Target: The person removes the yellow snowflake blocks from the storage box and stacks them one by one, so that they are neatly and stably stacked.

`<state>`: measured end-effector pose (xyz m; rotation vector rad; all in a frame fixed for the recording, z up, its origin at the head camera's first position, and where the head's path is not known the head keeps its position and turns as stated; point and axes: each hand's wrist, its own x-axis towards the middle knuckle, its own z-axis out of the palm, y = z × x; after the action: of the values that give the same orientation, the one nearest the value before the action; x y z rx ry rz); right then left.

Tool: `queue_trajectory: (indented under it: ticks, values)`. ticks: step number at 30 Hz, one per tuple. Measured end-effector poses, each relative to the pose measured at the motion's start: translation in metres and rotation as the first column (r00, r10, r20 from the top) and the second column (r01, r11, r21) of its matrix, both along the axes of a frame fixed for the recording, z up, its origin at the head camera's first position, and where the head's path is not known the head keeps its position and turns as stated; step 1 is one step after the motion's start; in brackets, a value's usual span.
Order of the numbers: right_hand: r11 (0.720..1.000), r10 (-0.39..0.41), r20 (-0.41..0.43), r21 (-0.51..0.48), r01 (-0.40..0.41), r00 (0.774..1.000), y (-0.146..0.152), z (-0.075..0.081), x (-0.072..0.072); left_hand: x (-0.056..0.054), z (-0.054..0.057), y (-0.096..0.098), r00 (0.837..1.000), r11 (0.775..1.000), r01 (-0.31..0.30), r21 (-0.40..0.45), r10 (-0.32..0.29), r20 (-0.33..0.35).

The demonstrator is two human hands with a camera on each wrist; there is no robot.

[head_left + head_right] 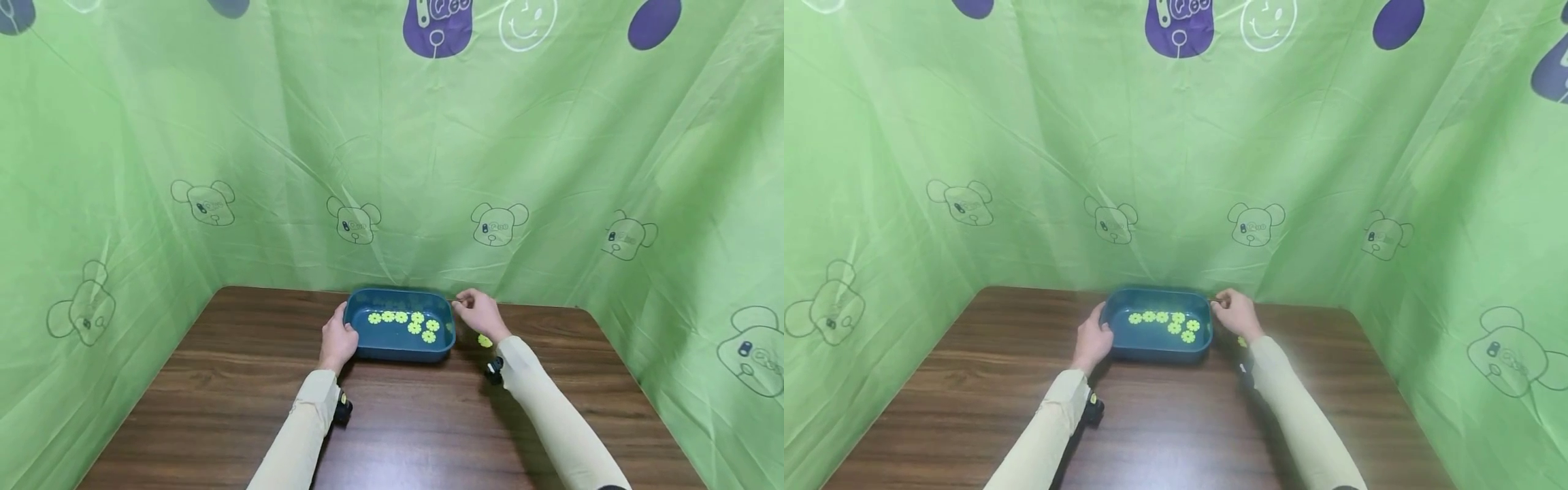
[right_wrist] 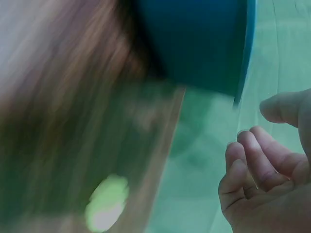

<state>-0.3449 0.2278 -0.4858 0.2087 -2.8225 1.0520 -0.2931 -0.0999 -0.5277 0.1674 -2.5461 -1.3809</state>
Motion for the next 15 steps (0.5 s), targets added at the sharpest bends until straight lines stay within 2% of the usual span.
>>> queue_trajectory:
  ticks: [8, 15]
  values:
    - [0.981, 0.135, 0.052, 0.133, -0.141, 0.989, -0.072, 0.011, -0.011, -0.001, -0.003, 0.001, 1.000, 1.000, -0.012, -0.004, 0.012, -0.009]
    - [0.969, 0.161, 0.183, 0.156, -0.191, 0.970, -0.104, 0.003, -0.019, -0.003, -0.003, 0.001, 1.000, 1.000, -0.016, -0.001, 0.016, -0.016]
